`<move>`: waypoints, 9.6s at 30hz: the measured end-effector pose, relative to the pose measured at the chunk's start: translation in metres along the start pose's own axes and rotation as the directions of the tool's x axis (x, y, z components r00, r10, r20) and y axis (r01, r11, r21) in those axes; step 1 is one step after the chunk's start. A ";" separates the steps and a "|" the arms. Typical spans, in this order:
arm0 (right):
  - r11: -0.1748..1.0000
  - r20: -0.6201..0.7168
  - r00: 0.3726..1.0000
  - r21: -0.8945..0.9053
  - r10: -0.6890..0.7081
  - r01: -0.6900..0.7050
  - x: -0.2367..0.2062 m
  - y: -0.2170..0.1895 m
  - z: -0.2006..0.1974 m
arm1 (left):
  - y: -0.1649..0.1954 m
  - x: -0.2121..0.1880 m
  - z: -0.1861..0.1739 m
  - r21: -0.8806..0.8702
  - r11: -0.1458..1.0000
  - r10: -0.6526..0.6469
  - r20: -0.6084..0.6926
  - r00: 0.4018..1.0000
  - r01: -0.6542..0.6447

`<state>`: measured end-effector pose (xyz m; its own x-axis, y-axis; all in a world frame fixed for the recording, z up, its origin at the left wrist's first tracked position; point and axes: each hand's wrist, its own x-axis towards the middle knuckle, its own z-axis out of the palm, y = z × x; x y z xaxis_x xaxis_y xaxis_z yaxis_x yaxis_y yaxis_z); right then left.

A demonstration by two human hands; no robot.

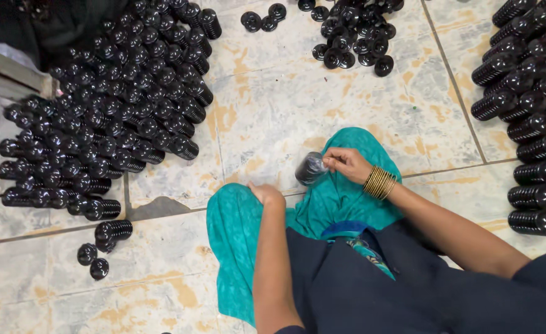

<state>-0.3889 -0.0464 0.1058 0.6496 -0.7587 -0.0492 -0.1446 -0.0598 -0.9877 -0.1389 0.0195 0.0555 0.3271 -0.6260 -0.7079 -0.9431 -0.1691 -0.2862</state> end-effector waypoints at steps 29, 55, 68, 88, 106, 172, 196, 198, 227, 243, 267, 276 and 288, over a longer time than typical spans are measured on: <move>0.928 0.077 0.987 -0.338 -0.139 0.157 -0.010 -0.074 0.016 | 0.031 -0.096 -0.007 -0.431 -0.673 -0.202 -0.675 0.709 -0.601; 0.986 -0.053 0.989 0.101 0.141 -0.135 -0.033 -0.071 0.029 | 0.046 -0.095 0.003 -0.442 -0.549 -0.305 -0.684 0.662 -0.710; 0.730 -0.109 0.967 -0.677 -0.231 0.098 0.059 -0.029 0.043 | 0.020 -0.035 0.048 -0.587 -0.479 -0.611 -0.311 0.728 -0.653; 0.862 0.320 0.910 -0.346 -0.265 0.372 0.069 -0.012 0.069 | 0.001 -0.041 0.023 -0.787 0.131 -0.497 -0.578 0.647 -0.603; 0.969 -0.069 0.998 -0.244 0.009 -0.026 0.027 -0.021 0.043 | -0.003 -0.061 0.017 -0.712 -0.357 -0.277 -0.538 0.797 -0.605; 0.848 0.260 0.961 -0.484 -0.098 0.217 -0.029 -0.106 -0.008 | -0.007 -0.177 -0.031 -0.765 -0.249 -0.137 -0.579 0.804 -0.594; 0.805 0.235 0.874 -0.342 -0.426 0.485 0.019 -0.147 -0.027 | -0.044 -0.195 -0.067 -0.454 0.525 -0.187 -0.887 0.423 -0.720; 0.693 0.309 0.949 -0.673 -0.056 0.260 0.018 -0.120 0.003 | -0.037 -0.161 -0.066 -0.632 0.455 -0.307 -0.772 0.556 -0.627; 0.777 0.428 0.870 -0.450 -0.245 0.440 -0.037 -0.097 0.029 | 0.017 -0.073 0.027 -0.746 -0.594 0.014 -0.383 0.924 -0.301; 0.869 0.077 0.997 0.492 0.022 -0.057 -0.020 -0.054 0.034 | 0.053 -0.111 -0.010 -0.725 -0.220 -0.476 -0.505 0.720 -0.653; 0.992 0.163 0.987 -0.127 0.008 0.013 -0.018 -0.074 0.009 | 0.047 -0.111 -0.015 -0.354 -0.843 -0.241 -0.426 0.872 -0.405; 0.993 0.119 0.991 -0.115 0.054 -0.040 -0.030 -0.050 0.039 | 0.061 -0.076 0.019 -0.450 -0.357 -0.574 -0.586 0.572 -0.819; 0.883 0.002 0.976 0.426 0.218 -0.198 -0.022 -0.069 0.021 | 0.036 -0.124 0.017 -0.814 -0.546 0.251 -0.386 0.888 -0.199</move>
<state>-0.3771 -0.0121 0.1721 0.6036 -0.7524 -0.2637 0.0619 0.3741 -0.9253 -0.2121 0.1038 0.1223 0.0309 -0.8918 -0.4513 0.4015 -0.4024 0.8227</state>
